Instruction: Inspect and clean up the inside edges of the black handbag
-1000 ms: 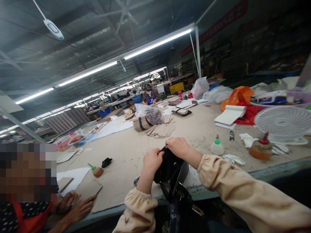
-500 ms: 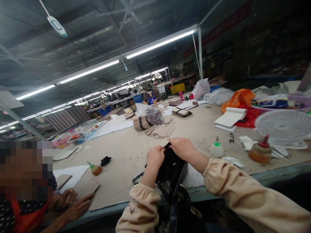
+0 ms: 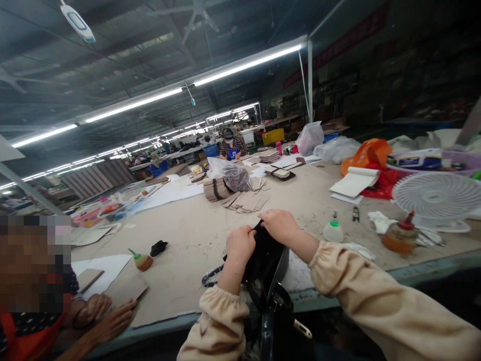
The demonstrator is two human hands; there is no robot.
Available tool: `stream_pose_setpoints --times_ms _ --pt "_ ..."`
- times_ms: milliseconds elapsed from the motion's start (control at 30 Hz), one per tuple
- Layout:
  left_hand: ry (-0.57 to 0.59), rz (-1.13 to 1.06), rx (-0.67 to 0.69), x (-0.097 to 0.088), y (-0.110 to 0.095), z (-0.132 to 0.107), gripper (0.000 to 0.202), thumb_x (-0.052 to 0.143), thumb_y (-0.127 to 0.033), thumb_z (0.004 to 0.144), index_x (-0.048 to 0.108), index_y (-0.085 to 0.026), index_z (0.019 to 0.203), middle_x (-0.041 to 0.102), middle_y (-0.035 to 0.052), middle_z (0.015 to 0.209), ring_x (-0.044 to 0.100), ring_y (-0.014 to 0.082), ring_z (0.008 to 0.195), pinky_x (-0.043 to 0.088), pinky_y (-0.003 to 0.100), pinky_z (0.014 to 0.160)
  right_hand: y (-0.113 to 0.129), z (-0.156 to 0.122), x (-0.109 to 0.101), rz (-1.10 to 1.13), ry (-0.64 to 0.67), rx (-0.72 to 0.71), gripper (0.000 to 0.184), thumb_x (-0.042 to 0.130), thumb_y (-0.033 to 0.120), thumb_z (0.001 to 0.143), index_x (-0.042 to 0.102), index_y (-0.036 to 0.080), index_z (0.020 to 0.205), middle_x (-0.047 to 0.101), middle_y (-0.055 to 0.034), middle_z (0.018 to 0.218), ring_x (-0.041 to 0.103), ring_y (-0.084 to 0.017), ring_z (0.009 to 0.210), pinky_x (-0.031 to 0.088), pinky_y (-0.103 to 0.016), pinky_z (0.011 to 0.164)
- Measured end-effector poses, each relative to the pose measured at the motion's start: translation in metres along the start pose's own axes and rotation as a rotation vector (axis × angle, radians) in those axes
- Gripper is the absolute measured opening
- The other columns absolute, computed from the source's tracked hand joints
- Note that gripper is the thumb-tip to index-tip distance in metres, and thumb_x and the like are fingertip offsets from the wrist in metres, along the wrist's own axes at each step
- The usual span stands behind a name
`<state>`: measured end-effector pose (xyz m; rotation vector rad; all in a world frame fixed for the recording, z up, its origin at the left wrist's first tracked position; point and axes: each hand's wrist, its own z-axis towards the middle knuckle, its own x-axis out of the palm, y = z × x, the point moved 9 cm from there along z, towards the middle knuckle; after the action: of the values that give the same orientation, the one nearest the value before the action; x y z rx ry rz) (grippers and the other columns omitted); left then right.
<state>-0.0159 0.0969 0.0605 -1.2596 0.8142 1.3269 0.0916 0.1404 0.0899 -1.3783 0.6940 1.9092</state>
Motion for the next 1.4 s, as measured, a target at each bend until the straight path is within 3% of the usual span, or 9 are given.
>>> stream_pose_setpoints --times_ms 300,800,1000,1100,1200,1333,1400 --pt "0.011 -0.031 -0.022 0.000 0.003 0.002 0.027 0.044 -0.038 0.088 0.068 -0.025 0.090 0.070 0.0050 0.088 0.062 0.0198 0.082 0.042 0.028 0.070 0.000 0.001 0.002 -0.016 0.027 -0.004 0.026 0.047 0.028 0.089 0.062 0.021 0.109 0.067 -0.0093 0.097 0.060 -0.022 0.093 0.045 -0.030 0.074" --pt "0.013 -0.023 0.005 -0.002 0.000 0.004 0.025 0.045 -0.036 0.085 0.067 -0.025 0.085 0.070 0.0050 0.085 0.062 0.0207 0.081 0.042 0.028 0.067 0.001 0.003 -0.002 -0.017 0.042 0.014 0.021 0.046 0.028 0.089 0.065 0.019 0.091 0.067 -0.0095 0.093 0.061 -0.022 0.091 0.046 -0.029 0.073" --pt "0.055 -0.021 0.054 -0.005 -0.014 0.018 0.023 0.051 -0.039 0.082 0.068 -0.028 0.094 0.071 0.0054 0.090 0.063 0.0235 0.085 0.045 0.031 0.070 0.005 0.007 -0.001 -0.002 0.034 0.005 0.021 0.046 0.023 0.088 0.066 0.016 0.091 0.067 -0.0111 0.094 0.061 -0.022 0.090 0.046 -0.028 0.071" --pt "0.042 -0.019 0.081 -0.003 -0.021 0.025 0.025 0.047 -0.034 0.085 0.070 -0.026 0.090 0.071 0.0058 0.090 0.064 0.0217 0.086 0.045 0.029 0.071 0.001 0.008 0.001 0.007 0.031 0.017 0.022 0.046 0.022 0.088 0.066 0.016 0.092 0.067 -0.0117 0.094 0.061 -0.022 0.090 0.046 -0.028 0.073" --pt "0.011 -0.019 0.055 0.000 -0.020 0.027 0.025 0.046 -0.032 0.085 0.070 -0.025 0.087 0.071 0.0060 0.087 0.064 0.0209 0.085 0.044 0.028 0.070 -0.007 0.005 0.000 0.021 0.028 0.030 0.022 0.050 0.029 0.086 0.065 0.020 0.099 0.067 -0.0089 0.098 0.060 -0.022 0.094 0.045 -0.029 0.076" --pt "-0.015 -0.015 0.016 0.001 -0.014 0.024 0.025 0.046 -0.033 0.085 0.069 -0.025 0.085 0.071 0.0061 0.086 0.064 0.0217 0.083 0.045 0.029 0.070 -0.018 -0.001 -0.002 0.038 0.023 0.052 0.036 0.053 0.034 0.085 0.055 0.028 0.120 0.068 -0.0032 0.099 0.061 -0.021 0.093 0.046 -0.029 0.073" --pt "-0.011 -0.020 0.008 0.001 -0.012 0.024 0.025 0.046 -0.034 0.084 0.069 -0.025 0.085 0.071 0.0062 0.086 0.064 0.0223 0.083 0.045 0.030 0.070 -0.020 -0.002 -0.002 0.032 0.019 0.064 0.036 0.052 0.034 0.085 0.054 0.028 0.120 0.068 -0.0034 0.098 0.061 -0.021 0.093 0.045 -0.029 0.072"
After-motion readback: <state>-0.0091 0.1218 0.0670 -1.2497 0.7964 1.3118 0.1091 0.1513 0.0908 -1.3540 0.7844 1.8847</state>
